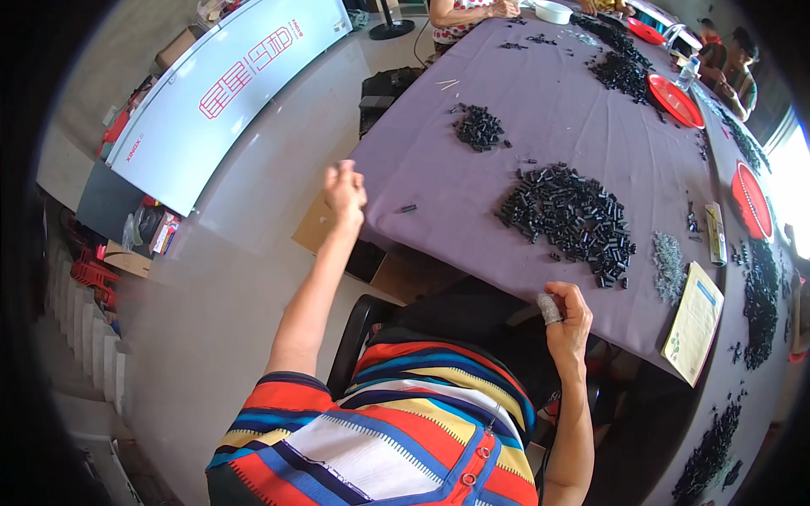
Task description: Manually assembling small black plastic components at a workshop table.
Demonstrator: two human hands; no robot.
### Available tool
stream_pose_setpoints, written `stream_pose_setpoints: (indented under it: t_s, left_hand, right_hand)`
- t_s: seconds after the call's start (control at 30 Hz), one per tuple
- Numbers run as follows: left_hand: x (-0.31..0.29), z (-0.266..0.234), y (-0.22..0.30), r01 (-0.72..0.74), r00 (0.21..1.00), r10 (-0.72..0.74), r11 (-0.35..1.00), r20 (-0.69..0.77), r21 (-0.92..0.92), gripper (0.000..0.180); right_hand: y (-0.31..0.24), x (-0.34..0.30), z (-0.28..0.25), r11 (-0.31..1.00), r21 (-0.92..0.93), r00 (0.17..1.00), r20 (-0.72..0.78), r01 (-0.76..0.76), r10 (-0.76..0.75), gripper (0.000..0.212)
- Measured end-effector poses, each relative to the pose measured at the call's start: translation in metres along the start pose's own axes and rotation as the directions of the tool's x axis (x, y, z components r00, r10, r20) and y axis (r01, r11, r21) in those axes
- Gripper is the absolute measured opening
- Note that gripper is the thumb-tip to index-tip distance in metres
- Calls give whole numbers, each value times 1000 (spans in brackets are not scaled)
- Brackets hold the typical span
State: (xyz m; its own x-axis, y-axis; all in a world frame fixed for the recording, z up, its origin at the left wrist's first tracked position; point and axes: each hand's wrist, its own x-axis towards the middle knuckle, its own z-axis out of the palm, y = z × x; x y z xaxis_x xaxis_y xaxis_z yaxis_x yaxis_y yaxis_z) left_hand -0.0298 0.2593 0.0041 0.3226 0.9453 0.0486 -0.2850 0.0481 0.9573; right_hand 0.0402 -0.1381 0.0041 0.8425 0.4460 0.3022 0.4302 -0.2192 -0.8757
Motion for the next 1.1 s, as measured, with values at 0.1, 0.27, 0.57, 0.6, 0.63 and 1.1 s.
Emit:
stream_pose_setpoints:
  t_s: [0.1, 0.27, 0.57, 0.6, 0.63, 1.1]
  left_hand:
    - [19, -59, 1, 50, 976, -78, 989, -201, -140, 11]
    - [18, -113, -51, 177, 915, -160, 984, -370, 11, 16]
    - [72, -178, -137, 384, 917, -321, 872, -238, 304, 23]
    - [67, -165, -128, 395, 914, -334, 866, -232, 306, 23]
    - [60, -150, -119, 369, 926, -298, 846, -232, 385, 25]
    - [49, -113, -54, -279, 903, 374, 885, -210, 373, 27]
  right_hand:
    - [0, 0, 1, 1000, -5, 1000, 6, 3, -3, 21]
    - [2, -1, 3, 1000, -1, 1000, 7, -14, 14, 21]
    - [3, -2, 8, 998, -64, 1000, 0, 23, -23, 26]
    - [2, -3, 5, 997, -74, 1000, -3, 12, -12, 26]
    - [3, -3, 2, 995, -96, 1000, 8, 7, -6, 23]
    - [2, -1, 6, 994, -95, 999, -18, 50, -52, 24]
